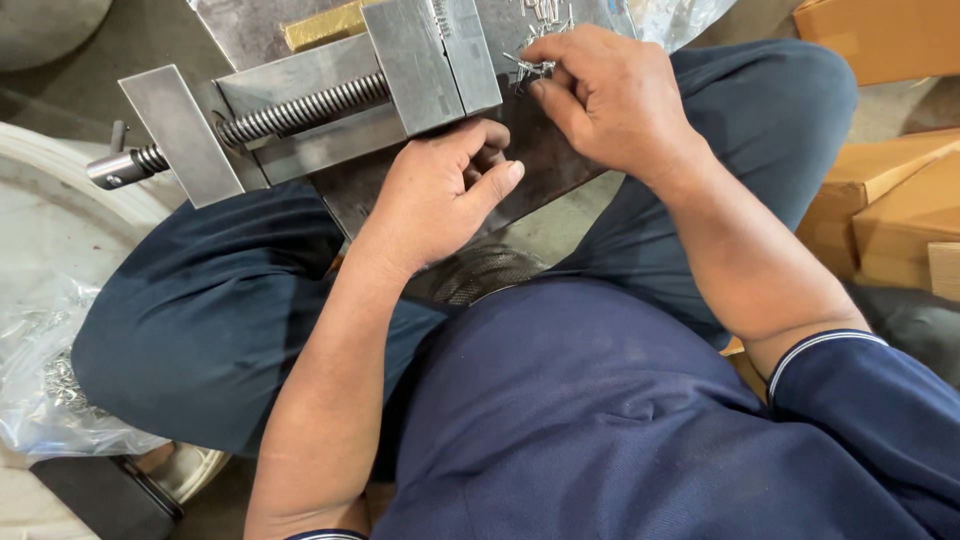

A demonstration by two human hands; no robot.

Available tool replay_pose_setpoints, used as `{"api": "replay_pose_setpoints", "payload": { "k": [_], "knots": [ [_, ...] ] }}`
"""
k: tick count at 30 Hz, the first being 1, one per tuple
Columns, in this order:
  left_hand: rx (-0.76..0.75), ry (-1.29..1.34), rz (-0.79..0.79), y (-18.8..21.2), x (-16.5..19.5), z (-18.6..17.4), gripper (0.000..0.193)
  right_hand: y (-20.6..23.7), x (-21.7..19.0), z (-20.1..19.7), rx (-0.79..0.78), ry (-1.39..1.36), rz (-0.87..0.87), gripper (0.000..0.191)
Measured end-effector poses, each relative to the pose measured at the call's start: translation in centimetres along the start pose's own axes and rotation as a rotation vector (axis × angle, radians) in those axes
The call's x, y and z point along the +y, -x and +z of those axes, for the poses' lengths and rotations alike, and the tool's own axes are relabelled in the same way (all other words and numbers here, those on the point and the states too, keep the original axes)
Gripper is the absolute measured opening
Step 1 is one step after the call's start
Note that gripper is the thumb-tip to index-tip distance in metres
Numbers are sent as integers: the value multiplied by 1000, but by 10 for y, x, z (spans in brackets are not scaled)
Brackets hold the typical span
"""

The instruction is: The person sits cross-legged on the floor and uses a metal screw press to assemble small metal components. They repeatedly pick up a small metal piece, place it into the press, and tighten the screw mechanism to secure it before moving on to the next piece.

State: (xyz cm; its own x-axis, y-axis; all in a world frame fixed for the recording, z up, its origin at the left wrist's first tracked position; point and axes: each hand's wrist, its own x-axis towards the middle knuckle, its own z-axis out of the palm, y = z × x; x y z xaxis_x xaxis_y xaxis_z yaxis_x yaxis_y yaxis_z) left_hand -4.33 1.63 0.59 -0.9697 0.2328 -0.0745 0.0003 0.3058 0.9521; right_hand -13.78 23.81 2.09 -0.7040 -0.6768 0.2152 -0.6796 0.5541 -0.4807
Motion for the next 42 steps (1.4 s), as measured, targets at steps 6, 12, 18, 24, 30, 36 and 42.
{"api": "replay_pose_setpoints", "payload": {
  "k": [6, 12, 18, 24, 30, 36, 42],
  "knots": [
    [7, 10, 34, -1, -1, 1, 32, 3, -4, -1, -64, 86, -92, 10],
    [1, -6, 30, 0, -5, 0, 32, 10, 14, -8, -130, -179, 5, 11],
    [12, -7, 49, -2, -3, 0, 29, 10, 15, -8, -128, -223, 35, 14],
    [-2, -7, -3, -2, 1, 2, 29, 8, 11, -10, -128, -146, 13, 17],
    [15, -25, 66, -1, -2, 1, 28, 7, 15, -13, -122, -112, -1, 14],
    [16, -44, 61, -1, -3, 3, 28, 7, 13, -7, -106, -41, -19, 10],
    [18, -30, 46, -1, 1, 2, 30, 8, 13, -11, -138, -92, 29, 9]
  ]
}}
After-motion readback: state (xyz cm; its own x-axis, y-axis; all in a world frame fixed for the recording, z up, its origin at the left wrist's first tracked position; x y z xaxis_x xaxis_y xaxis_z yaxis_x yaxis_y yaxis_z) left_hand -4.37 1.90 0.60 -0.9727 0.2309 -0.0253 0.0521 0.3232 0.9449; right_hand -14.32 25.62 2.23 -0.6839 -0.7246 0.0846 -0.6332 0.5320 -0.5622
